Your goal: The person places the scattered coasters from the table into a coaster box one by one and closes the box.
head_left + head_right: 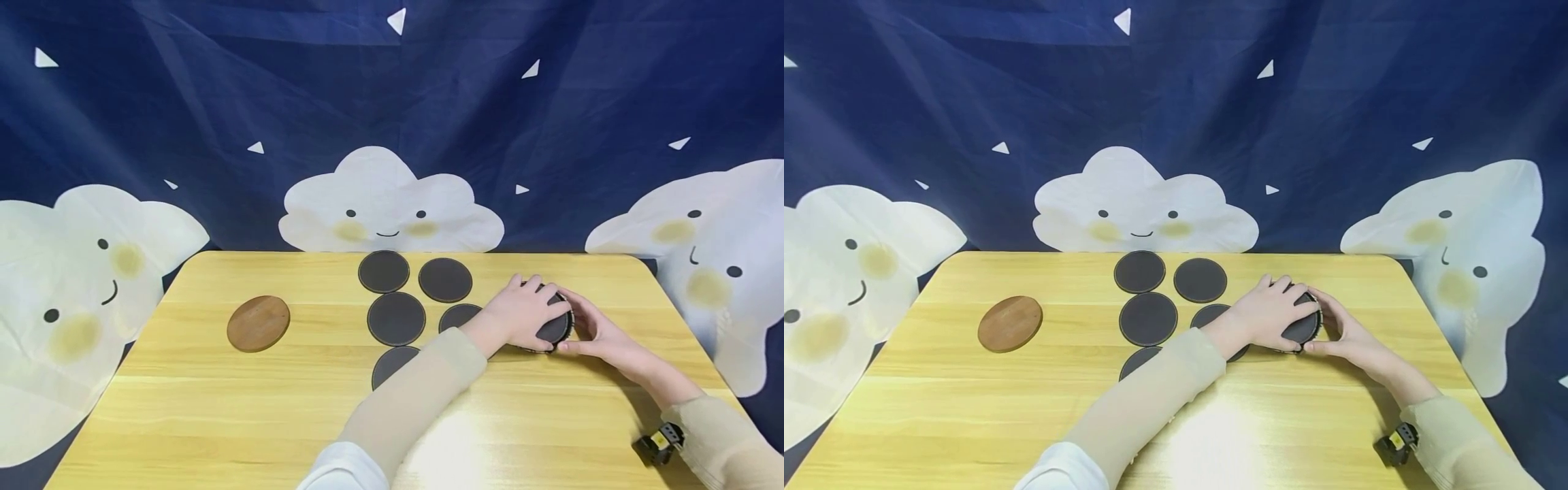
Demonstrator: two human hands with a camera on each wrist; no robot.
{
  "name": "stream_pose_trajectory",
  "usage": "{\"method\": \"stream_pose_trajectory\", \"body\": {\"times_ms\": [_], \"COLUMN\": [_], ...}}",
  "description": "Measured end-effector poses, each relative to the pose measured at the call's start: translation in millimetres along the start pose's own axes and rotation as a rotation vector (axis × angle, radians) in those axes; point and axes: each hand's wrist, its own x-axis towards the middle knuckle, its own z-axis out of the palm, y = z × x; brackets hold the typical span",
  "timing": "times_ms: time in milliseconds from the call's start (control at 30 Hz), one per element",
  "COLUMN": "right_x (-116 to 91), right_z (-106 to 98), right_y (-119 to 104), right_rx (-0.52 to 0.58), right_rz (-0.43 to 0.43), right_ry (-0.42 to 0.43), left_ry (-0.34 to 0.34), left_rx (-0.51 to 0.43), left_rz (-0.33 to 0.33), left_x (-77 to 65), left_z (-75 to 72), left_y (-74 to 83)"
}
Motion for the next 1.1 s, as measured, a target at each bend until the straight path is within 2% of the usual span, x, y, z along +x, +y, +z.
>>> {"method": "stream_pose_trajectory", "body": {"times_ms": [300, 600, 833, 1100], "right_x": [-0.5, -0.9, -0.8, 0.5], "right_z": [1.0, 1.5, 3.5, 5.0], "right_y": [-1.6, -0.7, -2.0, -1.7], "right_rx": [0.000, -0.003, 0.001, -0.003], "right_rz": [-0.007, -0.017, -0.022, -0.045], "right_ry": [-0.001, 0.001, 0.010, 0.025], "left_ry": [0.004, 0.000, 0.034, 0.026], "left_rx": [0.012, 0.019, 0.024, 0.026], "left_rz": [-0.011, 0.006, 0.025, 0.005], "left_x": [-0.6, -2.2, -6.3, -11.3], "left_z": [2.1, 2.8, 4.0, 3.9], "left_y": [0.3, -1.4, -9.0, -21.3]}}
